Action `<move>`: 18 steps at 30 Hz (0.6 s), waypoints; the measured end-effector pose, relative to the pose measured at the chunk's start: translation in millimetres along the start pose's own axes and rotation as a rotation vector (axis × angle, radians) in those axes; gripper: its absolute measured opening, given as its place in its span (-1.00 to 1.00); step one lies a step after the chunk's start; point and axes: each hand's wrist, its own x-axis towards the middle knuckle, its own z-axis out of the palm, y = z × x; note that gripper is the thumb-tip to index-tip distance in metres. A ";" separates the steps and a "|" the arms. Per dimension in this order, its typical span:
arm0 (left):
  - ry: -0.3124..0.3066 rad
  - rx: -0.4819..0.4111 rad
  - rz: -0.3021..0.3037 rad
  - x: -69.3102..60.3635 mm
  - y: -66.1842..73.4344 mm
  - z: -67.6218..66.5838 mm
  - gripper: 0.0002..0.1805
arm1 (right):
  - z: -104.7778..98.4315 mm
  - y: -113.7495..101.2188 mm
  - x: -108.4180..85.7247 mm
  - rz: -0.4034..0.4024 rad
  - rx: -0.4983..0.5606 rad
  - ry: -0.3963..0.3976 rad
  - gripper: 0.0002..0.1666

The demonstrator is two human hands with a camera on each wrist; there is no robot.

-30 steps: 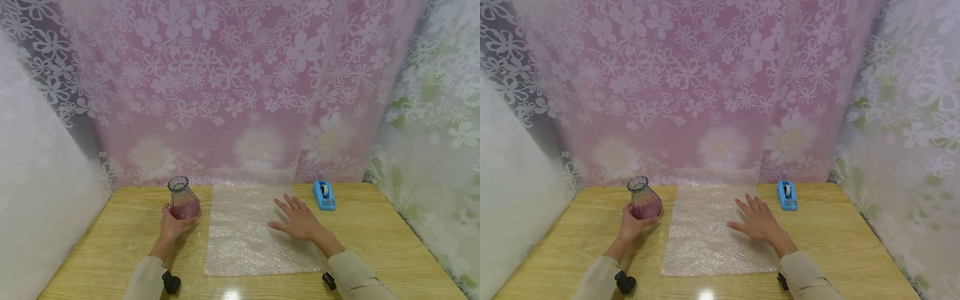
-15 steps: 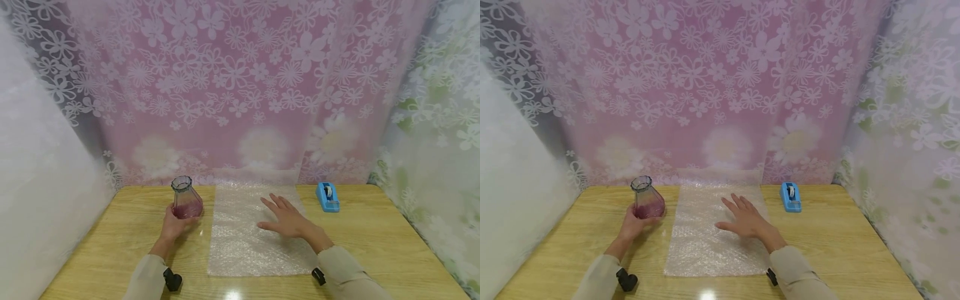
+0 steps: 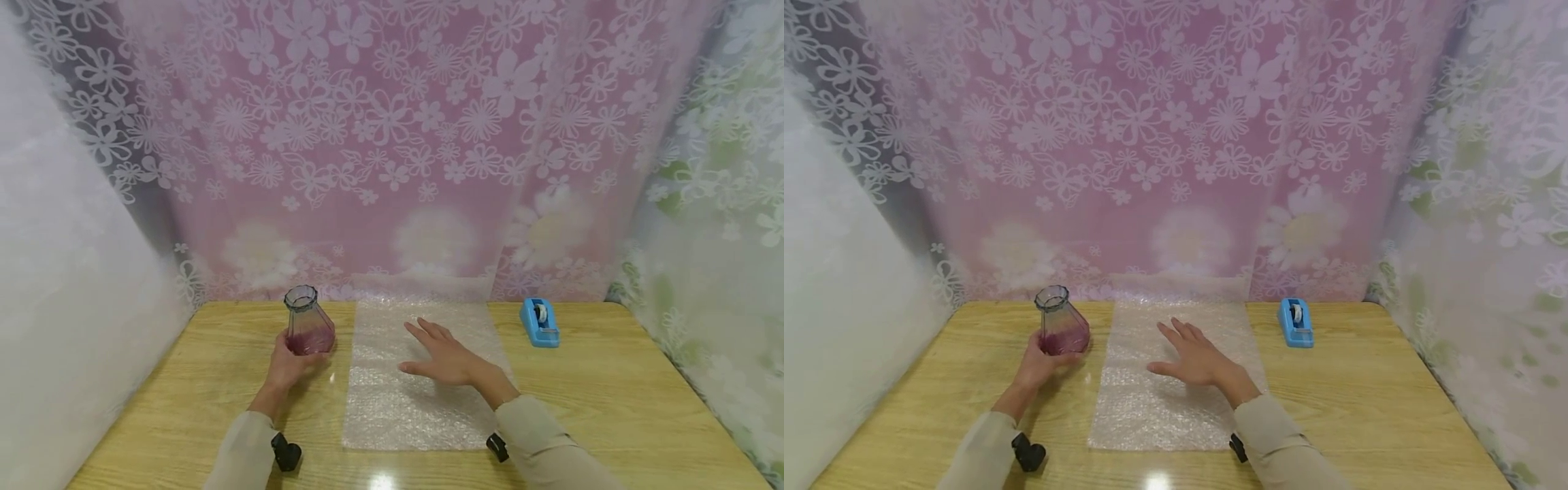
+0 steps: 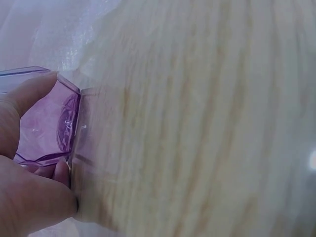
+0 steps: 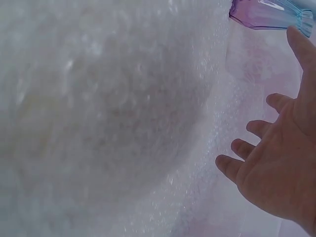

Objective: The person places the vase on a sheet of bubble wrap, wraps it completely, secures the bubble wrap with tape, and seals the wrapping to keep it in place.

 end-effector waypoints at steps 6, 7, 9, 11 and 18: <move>0.011 0.003 -0.007 1.8 1.3 1.8 0.14 | 6.7 -6.6 6.6 0.010 0.009 -0.009 0.03; 0.012 0.010 -0.006 1.7 1.4 1.9 0.14 | 7.4 -8.2 7.3 0.010 0.012 -0.010 0.03; 0.013 0.021 -0.001 2.1 1.5 2.2 0.15 | 8.8 -10.8 8.6 0.009 0.011 -0.008 0.02; 0.015 0.021 -0.003 2.2 1.6 2.8 0.15 | 10.3 -12.8 10.0 0.005 0.010 -0.012 0.01; 0.010 0.013 -0.019 3.0 0.4 2.1 0.15 | 16.0 -17.7 14.4 -0.023 -0.002 -0.034 0.03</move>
